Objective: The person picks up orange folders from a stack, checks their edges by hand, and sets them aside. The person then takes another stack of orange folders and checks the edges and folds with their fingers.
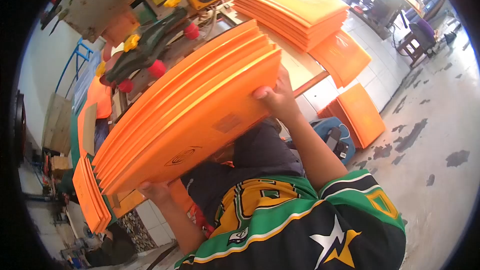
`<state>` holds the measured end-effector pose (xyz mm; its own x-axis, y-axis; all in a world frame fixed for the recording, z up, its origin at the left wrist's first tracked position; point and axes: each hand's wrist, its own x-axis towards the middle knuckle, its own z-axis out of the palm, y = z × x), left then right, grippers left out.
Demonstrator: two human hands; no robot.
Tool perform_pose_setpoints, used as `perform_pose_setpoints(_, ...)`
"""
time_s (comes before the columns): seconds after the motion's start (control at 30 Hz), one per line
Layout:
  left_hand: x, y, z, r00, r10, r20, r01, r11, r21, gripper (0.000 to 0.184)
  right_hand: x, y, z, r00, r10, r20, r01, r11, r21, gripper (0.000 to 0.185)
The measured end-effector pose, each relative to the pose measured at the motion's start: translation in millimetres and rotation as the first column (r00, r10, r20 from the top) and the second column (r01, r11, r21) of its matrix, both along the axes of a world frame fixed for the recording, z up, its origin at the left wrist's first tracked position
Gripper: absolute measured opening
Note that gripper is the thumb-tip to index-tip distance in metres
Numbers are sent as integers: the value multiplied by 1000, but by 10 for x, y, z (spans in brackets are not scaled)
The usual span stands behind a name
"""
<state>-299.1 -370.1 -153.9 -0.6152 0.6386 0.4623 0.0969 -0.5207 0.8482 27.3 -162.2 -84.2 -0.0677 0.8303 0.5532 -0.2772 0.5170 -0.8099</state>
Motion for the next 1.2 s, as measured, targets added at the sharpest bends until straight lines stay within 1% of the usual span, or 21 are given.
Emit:
perform_pose_setpoints(0.07,-34,-43,-17,1000,7,16,-8,1000,17,83,16,-5,11,1000,27,10,-27,1000,-5,95)
perform_pose_setpoints(0.1,-88,-78,-64,1000,3,26,-3,1000,22,81,-2,-21,70,999,40,-13,-40,999,-8,97)
perform_pose_setpoints(0.13,-297,-161,-200,999,-45,18,45,998,-38,88,-19,-38,129,998,53,-35,-53,999,-10,99)
perform_pose_setpoints(0.2,-366,-187,-255,994,-110,17,111,989,-95,95,-6,-39,138,998,49,-33,-50,999,-22,102)
perform_pose_setpoints(0.23,-336,-170,-150,996,-87,-13,86,992,-97,84,0,-41,146,998,48,-31,-48,998,-27,104)
perform_pose_setpoints(0.3,-381,-166,-136,996,-76,-42,72,993,-94,75,2,-64,201,988,137,-77,-141,988,-55,103)
perform_pose_setpoints(0.37,-531,-227,-205,980,-190,-57,184,978,-95,70,14,-80,207,974,195,-114,-205,975,-82,101)
perform_pose_setpoints(0.4,-543,-228,-196,971,-231,-60,225,970,-96,70,23,-62,189,977,197,-86,-202,978,-57,99)
perform_pose_setpoints(0.43,-549,-228,-195,987,-159,15,159,978,-134,73,28,-45,193,975,208,-75,-211,977,-32,98)
perform_pose_setpoints(0.5,-517,-186,-160,992,-90,87,104,978,-179,76,26,-16,203,976,209,-64,-210,978,-9,96)
perform_pose_setpoints(0.57,-441,-141,-69,991,-126,39,129,985,-114,76,18,9,172,968,240,-76,-239,971,23,96)
perform_pose_setpoints(0.6,-425,-127,-41,990,-139,23,141,986,-94,76,39,28,151,976,217,-21,-216,976,41,96)
perform_pose_setpoints(0.7,-466,-166,-60,982,-165,86,174,978,-112,76,10,38,146,975,213,-57,-210,976,58,94)
perform_pose_setpoints(0.8,-493,-175,-99,978,-171,119,184,976,-114,76,24,24,174,984,179,-20,-177,982,58,94)
perform_pose_setpoints(0.9,-491,-167,-57,988,-149,33,153,976,-154,73,4,37,169,979,195,-51,-191,979,68,94)
perform_pose_setpoints(0.93,-476,-158,-29,979,-204,17,204,969,-137,71,11,33,166,980,194,-51,-190,979,68,94)
perform_pose_setpoints(1.0,-440,-119,-26,967,-256,1,254,960,-119,69,34,27,166,982,188,-17,-187,981,56,94)
perform_pose_setpoints(1.1,-362,-65,-51,983,-180,-39,179,984,-16,68,42,12,194,984,180,9,-180,983,21,93)
perform_pose_setpoints(1.2,-332,-125,-25,983,-182,-11,181,982,-54,69,41,-5,192,975,220,-29,-220,976,11,94)
